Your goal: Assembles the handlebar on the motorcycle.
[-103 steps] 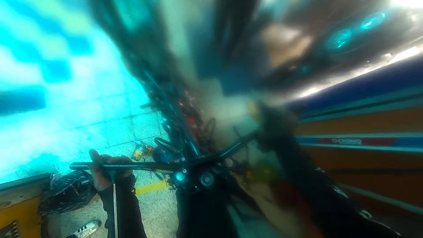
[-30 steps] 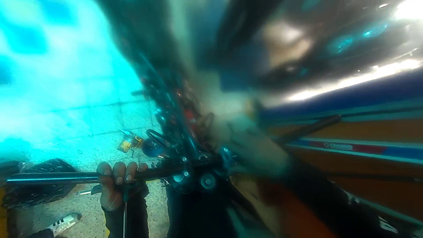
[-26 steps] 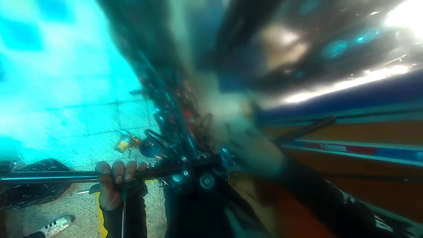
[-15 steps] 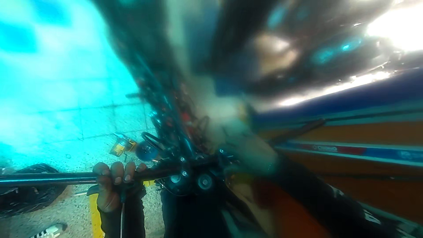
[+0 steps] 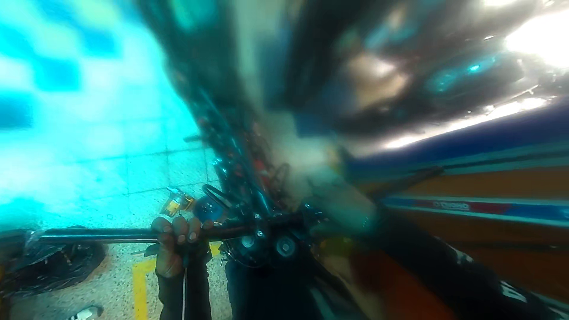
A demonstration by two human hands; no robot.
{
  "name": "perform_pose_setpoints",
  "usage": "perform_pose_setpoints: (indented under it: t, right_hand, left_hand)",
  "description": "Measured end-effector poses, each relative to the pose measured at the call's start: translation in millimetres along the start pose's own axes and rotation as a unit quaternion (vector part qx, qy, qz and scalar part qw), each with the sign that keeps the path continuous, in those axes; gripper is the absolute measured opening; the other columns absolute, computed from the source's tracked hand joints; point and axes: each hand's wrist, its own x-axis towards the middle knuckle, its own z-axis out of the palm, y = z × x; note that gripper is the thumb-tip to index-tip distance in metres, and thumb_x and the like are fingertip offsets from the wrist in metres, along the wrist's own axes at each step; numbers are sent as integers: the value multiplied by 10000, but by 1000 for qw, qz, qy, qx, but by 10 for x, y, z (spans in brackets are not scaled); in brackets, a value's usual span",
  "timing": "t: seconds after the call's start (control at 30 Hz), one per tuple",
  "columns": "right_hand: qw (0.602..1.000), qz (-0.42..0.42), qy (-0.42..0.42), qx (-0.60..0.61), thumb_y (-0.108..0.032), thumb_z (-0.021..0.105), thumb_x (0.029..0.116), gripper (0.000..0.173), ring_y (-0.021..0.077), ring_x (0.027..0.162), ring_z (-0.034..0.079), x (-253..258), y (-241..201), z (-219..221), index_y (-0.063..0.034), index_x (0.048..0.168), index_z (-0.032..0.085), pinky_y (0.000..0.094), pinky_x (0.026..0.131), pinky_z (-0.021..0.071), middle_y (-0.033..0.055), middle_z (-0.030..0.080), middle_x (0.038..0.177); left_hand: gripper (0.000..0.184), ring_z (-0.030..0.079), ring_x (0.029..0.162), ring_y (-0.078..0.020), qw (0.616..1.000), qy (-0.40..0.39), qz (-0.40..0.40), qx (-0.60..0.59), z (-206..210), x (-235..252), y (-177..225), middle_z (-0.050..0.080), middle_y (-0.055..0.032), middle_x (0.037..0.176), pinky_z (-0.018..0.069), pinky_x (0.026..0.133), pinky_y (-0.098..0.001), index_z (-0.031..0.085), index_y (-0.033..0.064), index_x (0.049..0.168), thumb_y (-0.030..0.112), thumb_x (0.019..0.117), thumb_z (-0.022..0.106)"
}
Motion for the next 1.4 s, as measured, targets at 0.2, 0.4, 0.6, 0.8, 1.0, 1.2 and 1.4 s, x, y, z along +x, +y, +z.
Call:
perform_pose_setpoints:
  t: [0.2,0.4,0.6,0.8,1.0,1.2,1.4]
  right_hand:
    - [999,-16,-36,37,-696,705,825,628,255,1141,618,80,20,-37,-193,1201,712,509,959,472,25,677,1225]
    - [999,-22,32,9,-727,764,724,804,289,1044,652,-51,95,37,-129,1254,676,540,881,506,71,695,1135]
    - [998,46,-19,-40,-637,753,822,438,217,959,653,-385,440,10,-258,1042,749,484,788,531,-16,678,995]
    - [997,30,-70,-3,-613,682,898,474,261,963,679,-366,560,-40,-192,1111,726,503,708,555,50,668,1066]
    - [1000,5,-10,-23,-601,696,890,444,247,871,685,-401,564,8,-184,1042,727,465,638,550,42,665,980]
    - [997,-6,60,-55,-613,694,879,445,239,847,669,-456,567,113,-187,1006,717,415,606,538,35,648,930]
    - [998,-15,51,-21,-656,696,846,489,237,856,682,-418,631,106,-186,976,729,461,669,557,28,668,922]
  left_hand:
    - [150,708,853,-164,1000,-18,7,2,-39,-21,-32,708,34,835,564,950,-441,714,219,1063,327,1004,629]
    - [171,710,864,-160,999,-36,8,-14,-21,-12,-44,711,30,831,556,971,-446,720,205,1054,332,1014,612]
    - [197,708,894,-154,999,-40,-1,-1,-87,-40,-35,716,39,855,553,974,-441,726,221,1075,363,1016,603]
    - [213,702,899,-138,999,-38,-14,30,-118,-19,-28,713,53,855,553,960,-411,735,239,1055,403,1005,610]
    - [174,700,876,-137,999,-29,-5,19,-75,-22,-39,705,52,841,560,943,-416,728,227,1040,361,1003,623]
    - [122,703,800,-179,1000,16,9,-18,50,-11,-76,694,16,797,586,868,-452,712,189,965,308,965,682]
    - [145,696,763,-136,998,69,-8,-1,187,35,-63,690,37,774,598,837,-398,737,199,947,326,968,671]
